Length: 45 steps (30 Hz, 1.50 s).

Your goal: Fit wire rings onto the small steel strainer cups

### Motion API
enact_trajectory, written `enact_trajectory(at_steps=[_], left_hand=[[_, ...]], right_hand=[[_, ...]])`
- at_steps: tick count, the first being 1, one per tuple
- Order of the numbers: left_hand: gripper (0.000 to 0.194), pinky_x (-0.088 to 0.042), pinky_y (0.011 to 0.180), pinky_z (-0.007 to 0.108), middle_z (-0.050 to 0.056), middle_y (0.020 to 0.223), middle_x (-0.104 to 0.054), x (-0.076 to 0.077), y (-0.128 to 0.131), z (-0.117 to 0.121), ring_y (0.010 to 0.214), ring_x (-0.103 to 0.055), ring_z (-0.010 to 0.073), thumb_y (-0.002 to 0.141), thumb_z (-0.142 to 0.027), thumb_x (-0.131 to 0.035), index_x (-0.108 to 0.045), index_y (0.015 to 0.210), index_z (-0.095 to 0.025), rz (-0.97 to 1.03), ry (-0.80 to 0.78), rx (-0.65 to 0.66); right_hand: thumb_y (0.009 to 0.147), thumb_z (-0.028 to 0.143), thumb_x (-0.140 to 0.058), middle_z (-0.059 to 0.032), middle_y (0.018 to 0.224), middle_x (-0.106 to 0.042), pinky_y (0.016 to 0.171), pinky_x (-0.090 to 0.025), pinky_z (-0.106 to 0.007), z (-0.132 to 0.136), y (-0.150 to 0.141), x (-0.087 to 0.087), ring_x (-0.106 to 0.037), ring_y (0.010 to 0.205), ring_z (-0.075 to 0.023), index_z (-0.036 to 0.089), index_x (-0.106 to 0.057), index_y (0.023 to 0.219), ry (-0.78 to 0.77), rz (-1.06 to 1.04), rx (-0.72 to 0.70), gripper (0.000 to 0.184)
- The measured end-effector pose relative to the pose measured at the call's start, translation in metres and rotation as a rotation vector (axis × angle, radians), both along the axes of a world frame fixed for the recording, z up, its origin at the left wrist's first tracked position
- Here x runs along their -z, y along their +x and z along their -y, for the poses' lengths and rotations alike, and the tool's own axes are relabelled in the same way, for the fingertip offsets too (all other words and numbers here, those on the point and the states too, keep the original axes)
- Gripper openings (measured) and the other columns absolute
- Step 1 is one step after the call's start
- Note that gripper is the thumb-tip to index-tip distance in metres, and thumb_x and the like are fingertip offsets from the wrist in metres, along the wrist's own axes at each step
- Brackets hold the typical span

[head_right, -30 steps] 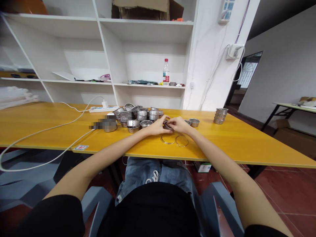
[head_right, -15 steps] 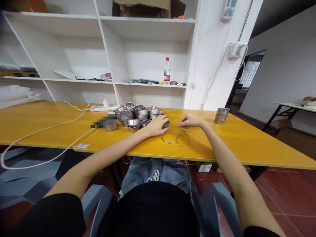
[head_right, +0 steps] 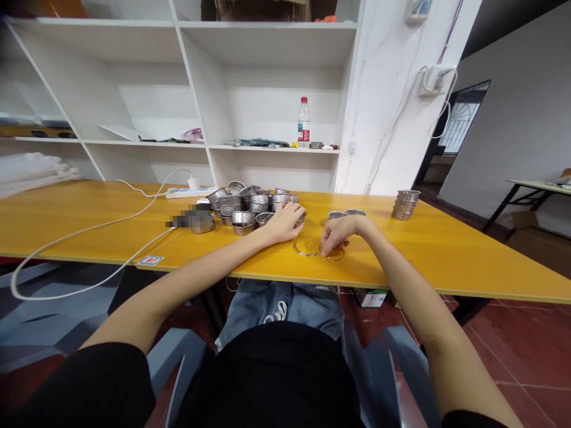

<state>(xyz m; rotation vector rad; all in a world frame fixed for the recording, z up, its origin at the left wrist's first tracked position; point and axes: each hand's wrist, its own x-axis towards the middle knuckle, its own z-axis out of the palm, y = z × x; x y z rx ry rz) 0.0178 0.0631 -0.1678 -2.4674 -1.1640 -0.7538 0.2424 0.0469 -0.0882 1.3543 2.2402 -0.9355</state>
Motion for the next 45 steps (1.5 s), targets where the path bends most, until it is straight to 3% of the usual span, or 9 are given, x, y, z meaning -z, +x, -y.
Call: enact_trajectory(at_steps=[8,16,22,25,28,31,37,41,45], left_hand=[[0.023,-0.037,0.102,0.048,0.012,0.126,-0.066,0.001,0.006,0.001,0.12,-0.055,0.0288,0.101,-0.027,-0.048,-0.059,0.119,-0.018,0.076,0.013,0.121],[0.02,-0.039,0.103,0.046,0.01,0.123,-0.068,0.001,0.005,0.003,0.118,-0.057,0.0269,0.1,-0.025,-0.051,-0.058,0.117,-0.019,0.143,0.004,0.212],[0.018,-0.043,0.103,0.047,0.009,0.119,-0.069,0.001,0.005,0.003,0.115,-0.06,0.0265,0.099,-0.024,-0.053,-0.057,0.115,-0.02,0.186,-0.003,0.239],[0.02,-0.046,0.104,0.046,0.01,0.12,-0.07,0.0,0.008,-0.001,0.115,-0.062,0.0266,0.096,-0.023,-0.054,-0.058,0.115,-0.019,0.264,0.003,0.273],[0.023,-0.052,0.103,0.043,0.012,0.121,-0.069,-0.006,0.021,-0.006,0.113,-0.065,0.026,0.094,-0.024,-0.057,-0.059,0.116,-0.018,0.339,-0.072,0.306],[0.027,-0.055,0.102,0.044,0.014,0.12,-0.071,-0.017,0.047,-0.011,0.112,-0.067,0.0283,0.09,-0.026,-0.062,-0.063,0.115,-0.016,0.257,-0.19,0.26],[0.034,-0.054,0.104,0.043,0.014,0.123,-0.073,-0.024,0.092,-0.012,0.116,-0.068,0.0313,0.09,-0.025,-0.059,-0.068,0.122,-0.017,0.097,-0.167,0.331],[0.028,-0.055,0.098,0.043,0.016,0.119,-0.072,-0.017,0.091,-0.011,0.111,-0.068,0.0321,0.093,-0.025,-0.057,-0.069,0.116,-0.015,0.021,-0.139,0.25],[0.023,-0.055,0.096,0.041,0.013,0.113,-0.07,-0.018,0.076,-0.008,0.11,-0.066,0.0297,0.097,-0.038,-0.059,-0.068,0.101,-0.018,0.053,-0.136,0.232]], right_hand=[[0.061,0.054,-0.088,-0.0011,0.064,-0.058,0.053,-0.037,-0.025,0.004,-0.002,-0.003,-0.047,0.058,-0.0102,0.012,-0.069,0.075,0.074,-0.037,0.049,0.048],[0.065,0.043,-0.081,0.0002,0.063,-0.056,0.052,-0.03,-0.022,0.002,0.001,0.0,-0.043,0.056,-0.0081,0.012,-0.068,0.077,0.01,-0.114,-0.005,0.036],[0.065,0.034,-0.075,0.0031,0.059,-0.05,0.051,-0.029,-0.019,-0.008,0.023,-0.009,-0.038,0.053,-0.006,0.014,-0.06,0.072,0.089,-0.428,0.129,0.026],[0.063,0.032,-0.076,0.0006,0.061,-0.056,0.049,-0.029,-0.019,-0.013,0.038,-0.014,-0.04,0.052,-0.0059,0.015,-0.059,0.072,0.199,-0.599,0.26,0.026],[0.063,0.03,-0.079,-0.0019,0.062,-0.062,0.048,-0.035,-0.02,-0.017,0.051,-0.018,-0.049,0.053,-0.0089,0.016,-0.059,0.074,0.374,-0.675,0.385,0.027],[0.064,0.022,-0.08,-0.0036,0.066,-0.068,0.054,-0.046,-0.021,-0.02,0.06,-0.019,-0.06,0.06,-0.0125,0.015,-0.063,0.079,0.505,-0.702,0.455,0.023],[0.07,0.01,-0.08,-0.0055,0.071,-0.072,0.063,-0.057,-0.025,-0.029,0.067,-0.016,-0.065,0.06,-0.0148,0.013,-0.071,0.085,0.578,-0.751,0.596,0.018],[0.075,0.013,-0.085,-0.0072,0.073,-0.072,0.072,-0.062,-0.027,-0.032,0.062,-0.012,-0.07,0.068,-0.018,0.013,-0.071,0.079,0.606,-0.838,0.632,0.014],[0.083,0.015,-0.082,-0.0078,0.072,-0.071,0.075,-0.063,-0.027,-0.032,0.049,-0.005,-0.072,0.072,-0.018,0.014,-0.068,0.078,0.653,-0.897,0.624,0.015]])
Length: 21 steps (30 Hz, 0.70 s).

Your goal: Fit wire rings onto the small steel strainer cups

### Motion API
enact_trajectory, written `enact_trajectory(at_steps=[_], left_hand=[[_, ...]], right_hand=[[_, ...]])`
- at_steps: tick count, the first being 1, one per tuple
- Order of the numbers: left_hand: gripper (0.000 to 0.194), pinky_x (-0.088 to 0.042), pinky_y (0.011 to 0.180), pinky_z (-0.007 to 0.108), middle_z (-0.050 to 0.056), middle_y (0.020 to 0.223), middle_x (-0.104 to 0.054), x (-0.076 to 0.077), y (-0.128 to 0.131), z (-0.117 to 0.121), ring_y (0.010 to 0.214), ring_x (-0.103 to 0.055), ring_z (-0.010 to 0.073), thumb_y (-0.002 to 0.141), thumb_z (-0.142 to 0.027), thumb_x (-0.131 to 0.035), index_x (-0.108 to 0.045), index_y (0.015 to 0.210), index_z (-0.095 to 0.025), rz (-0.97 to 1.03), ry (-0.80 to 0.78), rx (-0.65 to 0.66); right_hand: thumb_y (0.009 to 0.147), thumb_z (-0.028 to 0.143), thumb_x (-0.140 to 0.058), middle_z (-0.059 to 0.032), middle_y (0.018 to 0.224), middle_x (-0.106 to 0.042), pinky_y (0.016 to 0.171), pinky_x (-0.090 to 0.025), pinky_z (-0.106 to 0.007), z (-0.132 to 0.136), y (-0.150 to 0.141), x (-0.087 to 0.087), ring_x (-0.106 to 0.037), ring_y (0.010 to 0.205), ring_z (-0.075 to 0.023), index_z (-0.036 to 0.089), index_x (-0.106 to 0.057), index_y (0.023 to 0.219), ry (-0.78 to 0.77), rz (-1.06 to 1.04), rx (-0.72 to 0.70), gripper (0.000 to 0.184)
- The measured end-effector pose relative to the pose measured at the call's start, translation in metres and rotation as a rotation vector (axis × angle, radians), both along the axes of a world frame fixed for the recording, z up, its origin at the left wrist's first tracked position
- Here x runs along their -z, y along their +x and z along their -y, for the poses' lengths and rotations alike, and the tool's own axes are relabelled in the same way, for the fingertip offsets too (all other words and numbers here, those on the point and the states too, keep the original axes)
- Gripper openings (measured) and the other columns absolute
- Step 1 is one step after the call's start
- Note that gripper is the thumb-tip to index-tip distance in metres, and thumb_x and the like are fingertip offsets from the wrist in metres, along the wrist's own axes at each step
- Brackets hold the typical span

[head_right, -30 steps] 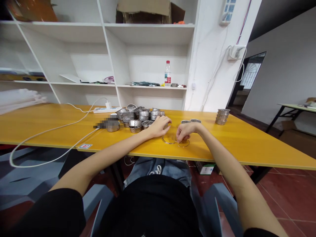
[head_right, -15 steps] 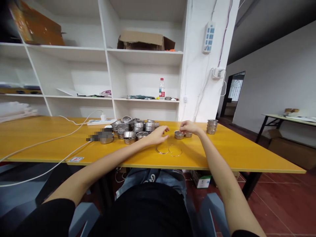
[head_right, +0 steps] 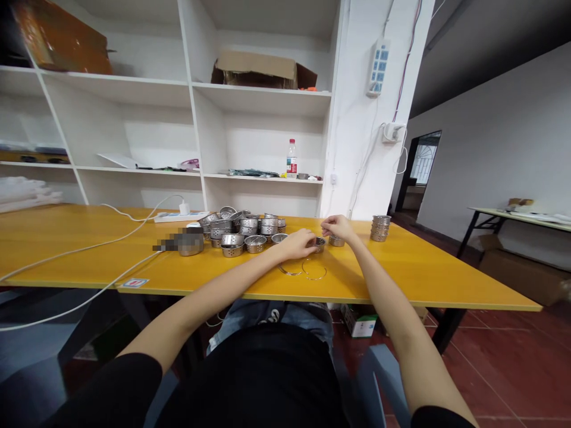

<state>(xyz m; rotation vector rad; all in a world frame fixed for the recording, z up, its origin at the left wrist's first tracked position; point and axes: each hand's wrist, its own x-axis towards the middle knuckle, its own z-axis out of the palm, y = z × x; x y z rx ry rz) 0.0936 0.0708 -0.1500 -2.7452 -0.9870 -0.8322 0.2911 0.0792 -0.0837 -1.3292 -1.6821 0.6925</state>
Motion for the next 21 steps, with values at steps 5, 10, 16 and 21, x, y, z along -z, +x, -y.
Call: enact_trajectory(at_steps=[5,10,16,21], left_hand=[[0.041,-0.052,0.097,0.044,0.014,0.119,-0.066,-0.005,-0.004,0.004,0.113,-0.064,0.0319,0.088,-0.057,-0.072,-0.063,0.096,-0.018,0.012,-0.053,-0.095],[0.062,-0.04,0.11,0.059,0.016,0.122,-0.069,-0.003,0.006,0.006,0.121,-0.062,0.0394,0.083,-0.072,-0.071,-0.058,0.109,-0.017,0.011,-0.074,-0.155],[0.062,-0.044,0.105,0.052,0.011,0.118,-0.071,-0.001,0.006,-0.003,0.115,-0.068,0.0369,0.078,-0.061,-0.076,-0.051,0.117,-0.02,0.134,-0.196,-0.116],[0.073,-0.046,0.104,0.049,0.014,0.127,-0.07,-0.001,0.002,-0.008,0.122,-0.066,0.037,0.075,-0.055,-0.078,-0.046,0.131,-0.02,0.186,-0.241,-0.153]], right_hand=[[0.088,0.017,-0.077,-0.0063,0.069,-0.069,0.067,-0.059,-0.025,-0.002,-0.014,0.009,-0.067,0.063,-0.0152,0.013,-0.067,0.085,0.082,0.072,-0.021,0.012],[0.085,0.015,-0.072,-0.0024,0.068,-0.065,0.06,-0.055,-0.023,-0.006,-0.014,0.012,-0.064,0.06,-0.014,0.015,-0.064,0.097,0.21,0.116,-0.063,0.013],[0.083,0.012,-0.067,-0.0038,0.076,-0.068,0.06,-0.055,-0.022,-0.006,-0.013,0.015,-0.067,0.062,-0.0141,0.016,-0.062,0.098,0.231,0.18,-0.1,0.017],[0.083,0.013,-0.069,-0.0042,0.078,-0.071,0.059,-0.053,-0.021,-0.008,-0.014,0.018,-0.067,0.062,-0.0133,0.016,-0.062,0.097,0.232,0.204,-0.09,0.015]])
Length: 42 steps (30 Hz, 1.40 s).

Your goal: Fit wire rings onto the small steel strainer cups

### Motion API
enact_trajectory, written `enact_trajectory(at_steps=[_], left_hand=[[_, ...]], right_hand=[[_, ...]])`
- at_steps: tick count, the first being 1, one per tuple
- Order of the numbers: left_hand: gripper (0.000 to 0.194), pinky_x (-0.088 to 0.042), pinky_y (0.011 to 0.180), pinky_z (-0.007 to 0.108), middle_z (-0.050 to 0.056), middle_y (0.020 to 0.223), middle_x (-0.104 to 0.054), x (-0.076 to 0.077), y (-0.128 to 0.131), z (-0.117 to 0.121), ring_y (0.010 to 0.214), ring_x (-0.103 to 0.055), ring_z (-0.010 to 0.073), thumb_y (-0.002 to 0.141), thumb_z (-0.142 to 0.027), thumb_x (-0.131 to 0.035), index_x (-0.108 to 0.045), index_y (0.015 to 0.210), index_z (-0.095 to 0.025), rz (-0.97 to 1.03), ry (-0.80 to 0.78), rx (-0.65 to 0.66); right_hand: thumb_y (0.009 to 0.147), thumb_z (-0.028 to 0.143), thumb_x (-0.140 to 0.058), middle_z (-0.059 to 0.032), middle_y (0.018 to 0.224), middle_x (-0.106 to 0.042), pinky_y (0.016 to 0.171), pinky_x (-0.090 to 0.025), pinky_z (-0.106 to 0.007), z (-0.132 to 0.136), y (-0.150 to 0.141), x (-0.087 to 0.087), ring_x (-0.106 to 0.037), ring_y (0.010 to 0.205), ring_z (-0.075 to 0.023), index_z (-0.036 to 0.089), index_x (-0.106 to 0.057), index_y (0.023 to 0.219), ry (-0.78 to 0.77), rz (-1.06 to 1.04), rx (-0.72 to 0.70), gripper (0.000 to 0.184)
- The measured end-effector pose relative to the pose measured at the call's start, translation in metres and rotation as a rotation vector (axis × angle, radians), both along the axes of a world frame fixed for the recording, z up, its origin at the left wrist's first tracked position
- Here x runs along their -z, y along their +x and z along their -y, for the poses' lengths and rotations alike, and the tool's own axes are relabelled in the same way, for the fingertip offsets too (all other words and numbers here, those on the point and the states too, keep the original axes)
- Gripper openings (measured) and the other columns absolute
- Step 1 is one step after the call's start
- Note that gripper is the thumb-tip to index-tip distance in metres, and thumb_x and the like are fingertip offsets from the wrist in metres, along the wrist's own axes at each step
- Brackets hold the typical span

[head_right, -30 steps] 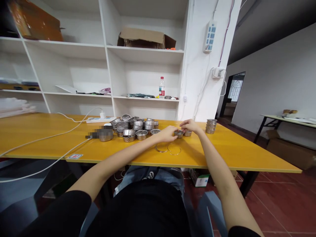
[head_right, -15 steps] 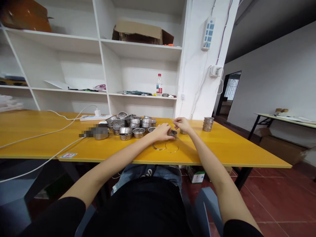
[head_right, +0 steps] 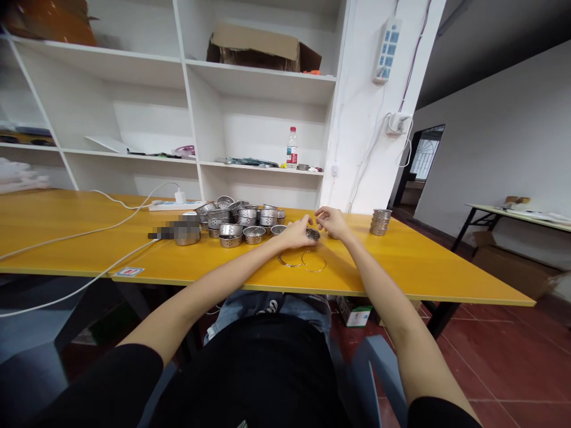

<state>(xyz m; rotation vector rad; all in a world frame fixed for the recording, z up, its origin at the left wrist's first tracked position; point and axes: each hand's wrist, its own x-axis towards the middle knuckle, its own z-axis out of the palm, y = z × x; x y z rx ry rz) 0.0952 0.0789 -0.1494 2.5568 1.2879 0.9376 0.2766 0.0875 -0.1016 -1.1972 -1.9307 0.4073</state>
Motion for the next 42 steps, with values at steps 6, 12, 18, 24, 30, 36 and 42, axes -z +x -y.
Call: enact_trajectory(at_steps=[6,12,18,24,30,36,42], left_hand=[[0.08,-0.043,0.109,0.052,0.015,0.124,-0.073,-0.003,-0.002,0.003,0.123,-0.067,0.0385,0.079,-0.052,-0.076,-0.041,0.143,-0.018,-0.011,-0.021,-0.037],[0.084,-0.043,0.11,0.05,0.014,0.124,-0.075,-0.004,-0.002,0.003,0.124,-0.067,0.0382,0.077,-0.055,-0.078,-0.043,0.144,-0.018,-0.011,-0.004,-0.039],[0.081,-0.045,0.108,0.051,0.015,0.124,-0.074,-0.003,-0.001,0.001,0.123,-0.067,0.039,0.075,-0.052,-0.077,-0.044,0.142,-0.019,0.028,-0.032,-0.051],[0.083,-0.048,0.105,0.051,0.016,0.127,-0.071,0.002,-0.001,-0.007,0.123,-0.066,0.0393,0.073,-0.05,-0.078,-0.044,0.141,-0.018,0.077,-0.051,-0.018],[0.083,-0.055,0.092,0.039,0.015,0.122,-0.071,0.006,-0.003,-0.012,0.114,-0.069,0.0319,0.071,-0.042,-0.081,-0.043,0.14,-0.017,0.21,-0.085,0.065],[0.082,-0.055,0.093,0.038,0.009,0.107,-0.074,0.007,-0.002,-0.015,0.103,-0.071,0.0264,0.07,-0.035,-0.083,-0.043,0.139,-0.019,0.335,-0.139,0.131],[0.083,-0.054,0.089,0.04,0.009,0.101,-0.071,0.003,-0.004,-0.012,0.099,-0.069,0.028,0.067,-0.039,-0.086,-0.046,0.137,-0.017,0.375,-0.16,0.127]], right_hand=[[0.084,0.014,-0.068,-0.0043,0.075,-0.069,0.058,-0.051,-0.021,-0.004,-0.002,0.007,-0.066,0.061,-0.0142,0.015,-0.062,0.092,-0.015,0.033,0.006,0.01],[0.082,0.017,-0.065,-0.0057,0.08,-0.071,0.064,-0.053,-0.024,-0.004,-0.004,0.01,-0.065,0.064,-0.0146,0.016,-0.065,0.087,0.038,0.071,-0.029,0.005],[0.083,0.021,-0.063,-0.0048,0.072,-0.068,0.06,-0.05,-0.024,-0.001,-0.003,0.009,-0.063,0.061,-0.0158,0.013,-0.071,0.095,0.032,0.121,0.001,0.017],[0.083,0.021,-0.062,-0.0049,0.074,-0.067,0.063,-0.052,-0.025,-0.001,-0.003,0.009,-0.064,0.063,-0.0162,0.014,-0.067,0.094,0.014,0.11,0.01,0.014],[0.082,0.028,-0.068,-0.0058,0.077,-0.067,0.062,-0.051,-0.024,-0.001,-0.002,0.009,-0.065,0.066,-0.0164,0.015,-0.066,0.096,0.012,0.082,-0.009,0.019],[0.084,0.031,-0.068,-0.007,0.08,-0.069,0.06,-0.051,-0.025,-0.008,0.002,0.012,-0.066,0.065,-0.0167,0.015,-0.068,0.097,0.062,0.067,-0.037,0.021],[0.079,0.025,-0.066,-0.0042,0.07,-0.07,0.056,-0.052,-0.025,-0.017,0.006,0.016,-0.066,0.059,-0.0167,0.016,-0.07,0.089,0.151,-0.015,-0.108,0.014]])
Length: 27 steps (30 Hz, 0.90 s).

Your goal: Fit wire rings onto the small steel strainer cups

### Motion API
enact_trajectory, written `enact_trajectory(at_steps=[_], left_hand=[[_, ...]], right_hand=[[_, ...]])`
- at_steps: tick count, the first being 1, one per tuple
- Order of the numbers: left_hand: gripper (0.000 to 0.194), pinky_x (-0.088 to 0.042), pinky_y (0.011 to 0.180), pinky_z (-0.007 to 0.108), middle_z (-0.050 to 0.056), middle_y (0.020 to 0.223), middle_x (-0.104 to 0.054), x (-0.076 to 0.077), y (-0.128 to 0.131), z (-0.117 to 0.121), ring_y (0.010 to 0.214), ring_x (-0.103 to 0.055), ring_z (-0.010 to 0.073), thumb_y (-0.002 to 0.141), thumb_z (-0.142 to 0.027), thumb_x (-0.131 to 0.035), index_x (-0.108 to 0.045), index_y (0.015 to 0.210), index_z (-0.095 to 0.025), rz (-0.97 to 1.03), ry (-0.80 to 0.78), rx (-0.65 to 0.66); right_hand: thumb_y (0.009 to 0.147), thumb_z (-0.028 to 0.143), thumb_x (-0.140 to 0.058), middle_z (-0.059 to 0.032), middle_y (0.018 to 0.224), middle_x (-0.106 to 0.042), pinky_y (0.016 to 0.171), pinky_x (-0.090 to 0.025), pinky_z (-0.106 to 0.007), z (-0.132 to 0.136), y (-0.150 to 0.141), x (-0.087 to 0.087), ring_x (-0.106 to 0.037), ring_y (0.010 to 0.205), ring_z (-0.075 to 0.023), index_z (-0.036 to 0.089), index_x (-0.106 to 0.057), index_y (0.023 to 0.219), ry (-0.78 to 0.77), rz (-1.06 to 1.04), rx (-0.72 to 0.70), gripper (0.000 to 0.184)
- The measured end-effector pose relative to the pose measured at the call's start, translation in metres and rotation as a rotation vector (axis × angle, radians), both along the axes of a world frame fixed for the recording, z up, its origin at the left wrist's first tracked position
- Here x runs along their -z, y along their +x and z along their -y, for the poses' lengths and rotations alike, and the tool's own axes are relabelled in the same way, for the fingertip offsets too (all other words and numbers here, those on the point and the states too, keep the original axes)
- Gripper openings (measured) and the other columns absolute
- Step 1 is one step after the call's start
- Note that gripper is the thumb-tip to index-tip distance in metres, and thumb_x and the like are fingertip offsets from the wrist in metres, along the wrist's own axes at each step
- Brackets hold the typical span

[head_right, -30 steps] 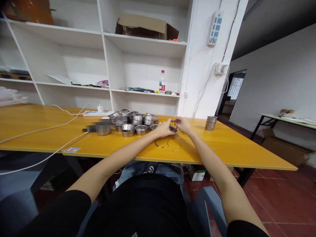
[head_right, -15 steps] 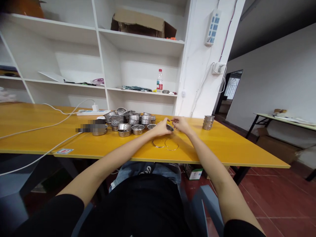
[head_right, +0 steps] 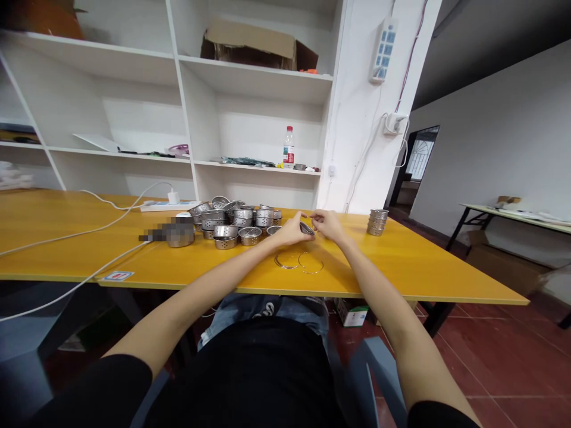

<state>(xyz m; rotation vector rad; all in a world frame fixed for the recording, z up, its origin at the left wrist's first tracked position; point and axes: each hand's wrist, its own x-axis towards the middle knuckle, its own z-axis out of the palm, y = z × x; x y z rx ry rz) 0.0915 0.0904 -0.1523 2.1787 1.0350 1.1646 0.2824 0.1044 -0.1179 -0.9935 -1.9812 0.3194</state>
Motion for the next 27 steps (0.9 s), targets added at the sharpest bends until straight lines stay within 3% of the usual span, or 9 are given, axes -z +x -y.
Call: enact_trajectory(at_steps=[12,27], left_hand=[[0.081,-0.053,0.09,0.039,0.009,0.102,-0.069,-0.0002,0.0008,0.001,0.099,-0.066,0.0271,0.068,-0.034,-0.087,-0.047,0.136,-0.016,0.007,-0.011,-0.009],[0.081,-0.052,0.082,0.035,0.007,0.097,-0.07,0.0015,0.0014,0.0011,0.091,-0.067,0.0241,0.067,-0.03,-0.087,-0.046,0.136,-0.014,0.062,-0.026,0.021]], right_hand=[[0.079,0.027,-0.065,-0.0039,0.066,-0.069,0.06,-0.056,-0.029,0.0003,0.0001,0.0001,-0.067,0.058,-0.0189,0.016,-0.071,0.09,0.037,0.009,-0.005,0.016],[0.079,0.031,-0.073,-0.006,0.072,-0.071,0.055,-0.054,-0.025,0.0046,-0.0018,0.0002,-0.067,0.06,-0.017,0.016,-0.071,0.087,-0.009,-0.061,-0.042,0.018]])
